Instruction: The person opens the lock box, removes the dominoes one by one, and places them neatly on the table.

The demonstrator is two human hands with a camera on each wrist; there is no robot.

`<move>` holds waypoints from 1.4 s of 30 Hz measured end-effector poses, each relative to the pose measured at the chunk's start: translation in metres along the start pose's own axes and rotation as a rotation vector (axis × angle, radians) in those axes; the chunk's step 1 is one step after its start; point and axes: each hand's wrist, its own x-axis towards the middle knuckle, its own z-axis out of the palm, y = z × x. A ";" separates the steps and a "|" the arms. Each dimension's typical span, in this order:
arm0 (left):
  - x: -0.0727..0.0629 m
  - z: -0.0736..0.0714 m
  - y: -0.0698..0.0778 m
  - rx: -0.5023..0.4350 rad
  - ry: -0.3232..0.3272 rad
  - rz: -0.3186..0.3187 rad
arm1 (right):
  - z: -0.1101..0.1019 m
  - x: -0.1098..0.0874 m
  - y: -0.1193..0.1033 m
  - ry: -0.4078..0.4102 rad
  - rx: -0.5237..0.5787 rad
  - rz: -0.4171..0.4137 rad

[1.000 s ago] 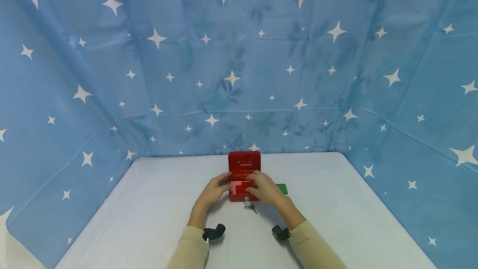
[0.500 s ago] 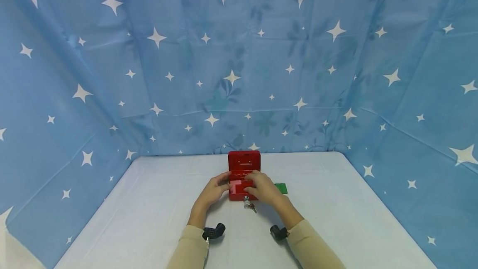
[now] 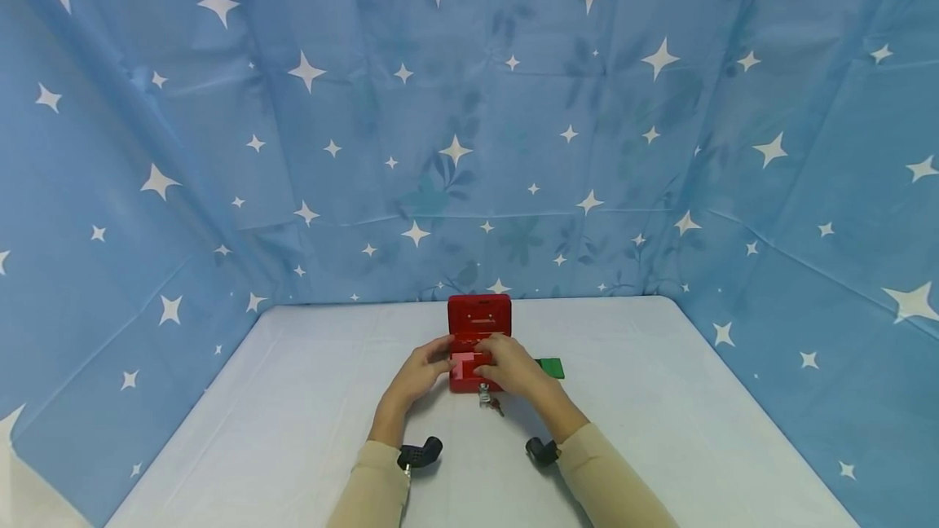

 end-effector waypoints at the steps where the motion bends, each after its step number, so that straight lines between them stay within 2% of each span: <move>1: 0.000 0.000 0.000 0.004 0.001 0.001 | 0.000 0.001 0.000 -0.003 -0.001 0.001; 23: 0.001 -0.001 -0.003 0.003 -0.008 0.002 | 0.005 0.014 0.000 -0.076 0.041 -0.027; 31: 0.001 0.000 -0.005 0.007 -0.005 0.013 | 0.011 0.019 -0.001 -0.088 0.014 -0.058; 42: 0.001 0.001 -0.003 -0.050 -0.031 0.021 | 0.017 0.026 -0.004 -0.107 0.010 -0.054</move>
